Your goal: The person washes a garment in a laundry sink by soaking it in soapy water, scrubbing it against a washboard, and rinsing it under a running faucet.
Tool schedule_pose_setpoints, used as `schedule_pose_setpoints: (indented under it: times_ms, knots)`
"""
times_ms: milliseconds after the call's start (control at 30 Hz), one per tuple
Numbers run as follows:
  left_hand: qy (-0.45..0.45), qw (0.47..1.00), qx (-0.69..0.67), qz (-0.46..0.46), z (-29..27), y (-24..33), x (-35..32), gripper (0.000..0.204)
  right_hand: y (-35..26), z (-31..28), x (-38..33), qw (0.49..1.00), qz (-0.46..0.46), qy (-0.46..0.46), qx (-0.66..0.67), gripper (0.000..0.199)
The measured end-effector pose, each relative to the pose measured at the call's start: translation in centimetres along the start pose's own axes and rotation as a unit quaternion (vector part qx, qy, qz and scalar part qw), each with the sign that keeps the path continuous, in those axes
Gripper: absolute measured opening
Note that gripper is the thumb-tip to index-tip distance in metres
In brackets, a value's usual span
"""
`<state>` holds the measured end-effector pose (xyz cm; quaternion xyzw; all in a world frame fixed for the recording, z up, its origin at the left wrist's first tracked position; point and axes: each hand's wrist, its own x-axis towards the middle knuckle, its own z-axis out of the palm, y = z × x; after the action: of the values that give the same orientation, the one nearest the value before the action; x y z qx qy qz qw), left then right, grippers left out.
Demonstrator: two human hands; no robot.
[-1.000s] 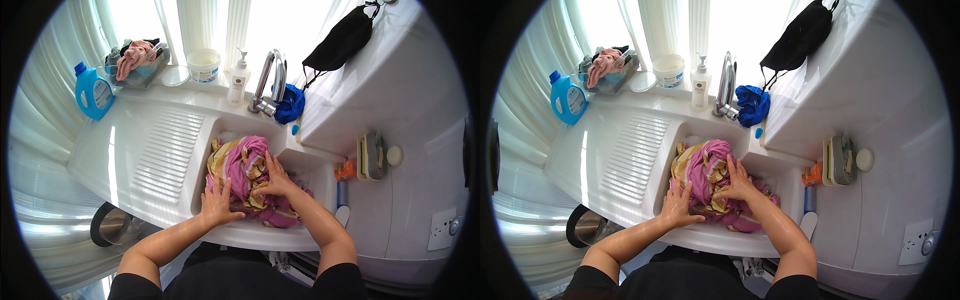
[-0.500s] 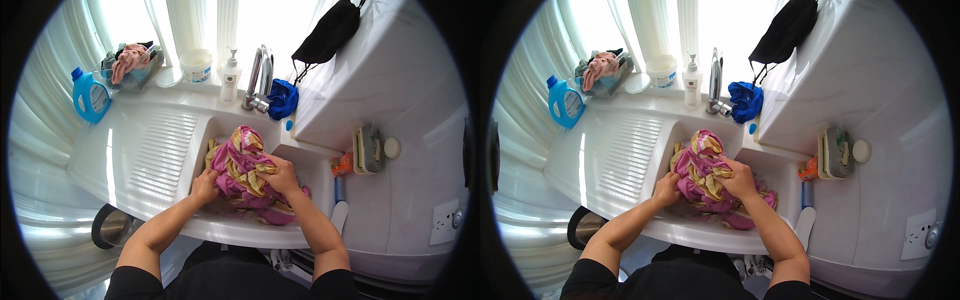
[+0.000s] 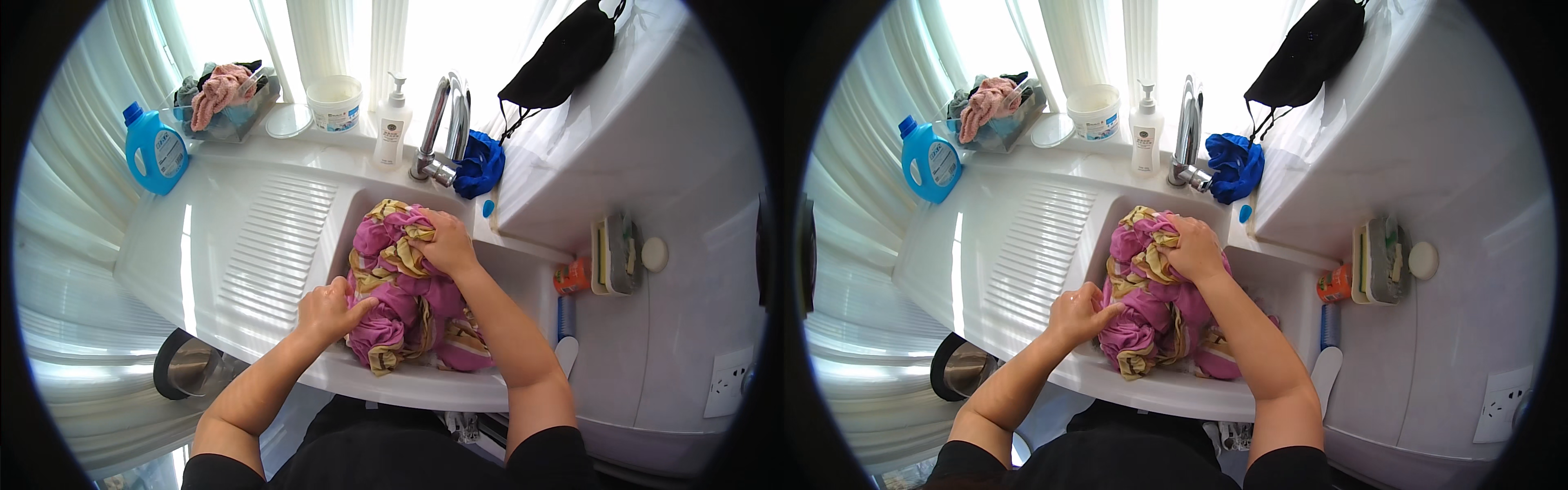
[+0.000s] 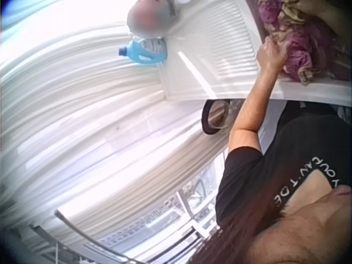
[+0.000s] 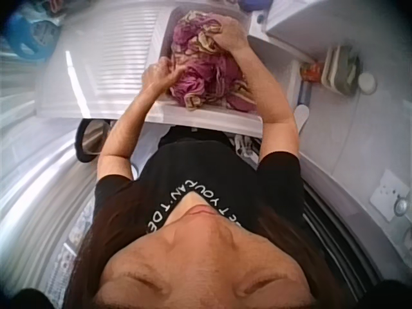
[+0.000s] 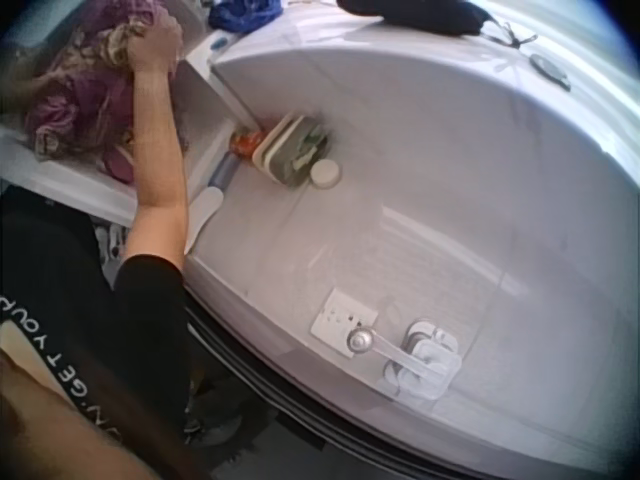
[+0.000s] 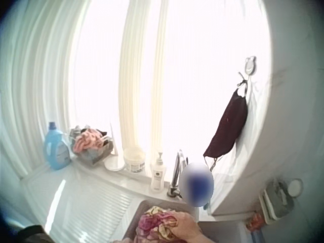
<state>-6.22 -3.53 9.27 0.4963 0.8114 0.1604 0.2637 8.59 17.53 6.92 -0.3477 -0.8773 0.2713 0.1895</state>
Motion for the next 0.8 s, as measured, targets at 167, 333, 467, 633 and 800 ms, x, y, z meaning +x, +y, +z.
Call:
schedule_pose_setpoints:
  times_ms: [167,333,467,633,800]
  knots:
    - [0.066,0.98,0.14,0.122,4.5,0.8,3.3,0.1,0.8,4.7,-0.8,0.972,0.038,-0.154,-0.17,0.065]
    - [-0.014,0.996,0.087,0.029,12.2,-2.9,7.2,0.11,3.3,10.7,-1.5,0.972,-0.035,-0.131,-0.193,0.052]
    - [-0.076,0.997,0.019,-0.011,13.8,-5.3,10.9,0.109,4.8,12.4,1.3,0.975,-0.016,-0.148,-0.162,0.043]
    - [-0.181,0.977,-0.102,-0.056,12.8,-5.8,14.6,0.102,10.0,16.7,4.5,0.97,-0.034,-0.224,-0.089,0.041]
    - [-0.29,0.944,-0.148,0.063,15.6,-9.4,16.9,0.086,11.5,19.9,5.1,0.97,0.021,-0.24,-0.042,0.039]
